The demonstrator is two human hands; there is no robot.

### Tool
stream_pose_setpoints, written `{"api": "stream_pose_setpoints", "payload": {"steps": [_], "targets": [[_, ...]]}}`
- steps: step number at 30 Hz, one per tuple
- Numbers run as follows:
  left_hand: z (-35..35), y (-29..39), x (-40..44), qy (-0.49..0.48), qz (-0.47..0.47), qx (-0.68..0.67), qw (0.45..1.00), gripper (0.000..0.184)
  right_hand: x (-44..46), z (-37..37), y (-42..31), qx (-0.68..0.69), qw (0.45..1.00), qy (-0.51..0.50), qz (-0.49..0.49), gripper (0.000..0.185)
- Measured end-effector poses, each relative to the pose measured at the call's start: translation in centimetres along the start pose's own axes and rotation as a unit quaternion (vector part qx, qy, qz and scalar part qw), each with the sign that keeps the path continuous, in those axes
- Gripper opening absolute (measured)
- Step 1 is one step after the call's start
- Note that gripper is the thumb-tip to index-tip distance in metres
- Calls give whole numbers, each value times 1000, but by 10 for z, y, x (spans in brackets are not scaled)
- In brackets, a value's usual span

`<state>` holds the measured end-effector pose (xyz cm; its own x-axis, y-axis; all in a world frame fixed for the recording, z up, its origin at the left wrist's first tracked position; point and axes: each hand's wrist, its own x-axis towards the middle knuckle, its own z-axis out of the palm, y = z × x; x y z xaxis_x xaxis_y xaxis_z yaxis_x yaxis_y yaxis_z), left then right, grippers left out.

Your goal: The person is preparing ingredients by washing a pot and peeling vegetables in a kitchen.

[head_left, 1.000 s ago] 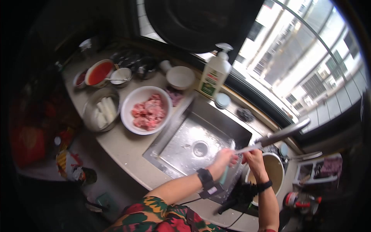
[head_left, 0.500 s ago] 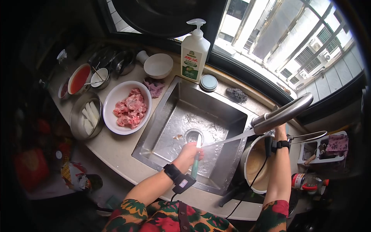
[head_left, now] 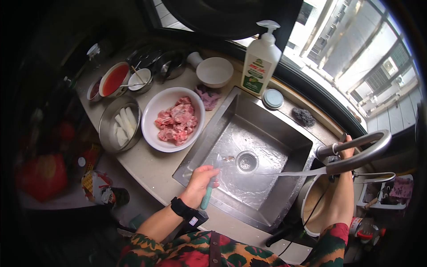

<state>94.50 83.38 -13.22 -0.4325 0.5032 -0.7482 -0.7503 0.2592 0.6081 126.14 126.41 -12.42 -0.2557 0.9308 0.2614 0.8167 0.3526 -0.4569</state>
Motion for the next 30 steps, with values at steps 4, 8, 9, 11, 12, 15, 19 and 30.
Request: {"api": "stream_pose_setpoints", "payload": {"steps": [4, 8, 9, 11, 12, 15, 19, 30], "targets": [[-2, -3, -2, -13, 27, 46, 998, 14, 4, -1, 11, 54, 992, -41, -102, 16], [-3, -6, -4, -20, 50, 84, 995, 14, 9, -17, -3, -11, 988, -152, -19, 26], [-1, -6, -5, -16, 67, 99, 993, 17, 6, 9, 41, 193, 968, -73, -144, 36], [-9, 1, -9, -10, 104, 156, 982, 14, 1, 6, 50, 448, 880, -129, 93, 48], [-17, 5, -11, -6, 125, 195, 973, 14, -8, 3, 39, 86, 982, -81, -147, 51], [-55, 19, -11, 38, 178, 307, 934, 21, -44, -31, -47, -10, 990, -128, 63, 36], [-98, 36, -10, 94, 387, 506, 765, 24, -118, -75, -119, 53, 996, -72, 12, 24], [-142, 52, -5, 252, 485, 616, 567, 34, -318, -171, -112, -16, 992, -84, 90, 18]]}}
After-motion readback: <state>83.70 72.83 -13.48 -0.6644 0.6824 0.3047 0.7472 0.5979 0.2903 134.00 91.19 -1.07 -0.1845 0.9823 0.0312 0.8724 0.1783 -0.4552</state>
